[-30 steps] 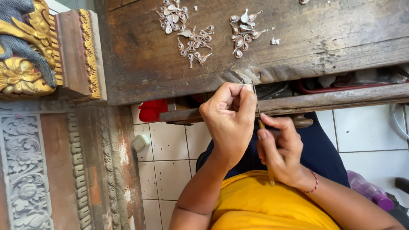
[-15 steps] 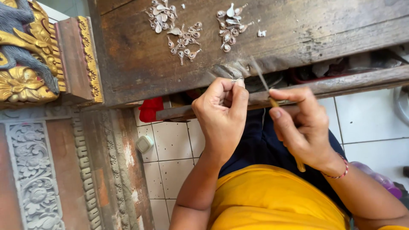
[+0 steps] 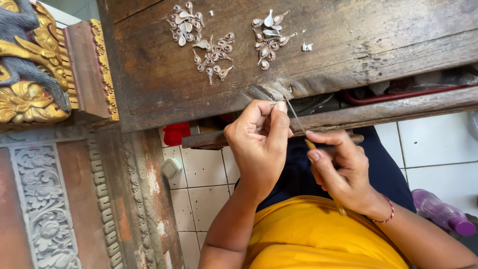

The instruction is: Filing the edges of small silver jewelry components using a needle file on a wooden workbench

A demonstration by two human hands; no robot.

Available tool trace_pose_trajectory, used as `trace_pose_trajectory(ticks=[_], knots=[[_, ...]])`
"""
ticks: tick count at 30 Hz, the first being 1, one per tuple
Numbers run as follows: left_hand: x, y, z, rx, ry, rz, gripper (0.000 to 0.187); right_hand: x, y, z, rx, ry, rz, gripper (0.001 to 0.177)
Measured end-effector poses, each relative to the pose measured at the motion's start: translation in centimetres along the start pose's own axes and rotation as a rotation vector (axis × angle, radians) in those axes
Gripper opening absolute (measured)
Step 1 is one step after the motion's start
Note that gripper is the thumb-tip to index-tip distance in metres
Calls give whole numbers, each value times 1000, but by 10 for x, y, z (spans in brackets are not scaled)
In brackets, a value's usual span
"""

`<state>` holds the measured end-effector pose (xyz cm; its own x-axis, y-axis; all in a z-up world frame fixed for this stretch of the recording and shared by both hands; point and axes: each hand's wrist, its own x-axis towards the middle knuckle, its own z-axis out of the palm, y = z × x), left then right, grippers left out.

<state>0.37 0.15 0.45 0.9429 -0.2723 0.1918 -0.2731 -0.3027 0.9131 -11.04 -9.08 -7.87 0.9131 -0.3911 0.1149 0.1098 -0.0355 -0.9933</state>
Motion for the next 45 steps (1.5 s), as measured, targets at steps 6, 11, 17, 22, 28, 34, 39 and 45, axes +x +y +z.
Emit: trace_pose_trajectory(ticks=[6, 11, 17, 22, 28, 34, 39, 45], knots=[[0, 1, -3, 9, -20, 16, 24, 36, -32, -2, -346, -41, -127, 29], [1, 1, 1, 3, 16, 0, 26, 17, -19, -2, -198, -56, -52, 28], [4, 1, -7, 78, -31, 91, 26, 20, -5, -8, -211, 19, -156, 31], [2, 4, -11, 203, -55, 136, 20, 65, -67, -21, -532, -247, -281, 27], [-3, -2, -1, 211, 64, 166, 14, 33, -48, -38, -474, -16, -175, 28], [-2, -2, -3, 188, 68, 180, 18, 17, -24, -26, -251, -55, -42, 27], [-1, -2, -5, 170, 28, 171, 21, 7, -15, -20, -6, -60, 71, 27], [2, -7, -6, 201, -27, 253, 17, 29, -35, -13, -281, -76, -70, 28]])
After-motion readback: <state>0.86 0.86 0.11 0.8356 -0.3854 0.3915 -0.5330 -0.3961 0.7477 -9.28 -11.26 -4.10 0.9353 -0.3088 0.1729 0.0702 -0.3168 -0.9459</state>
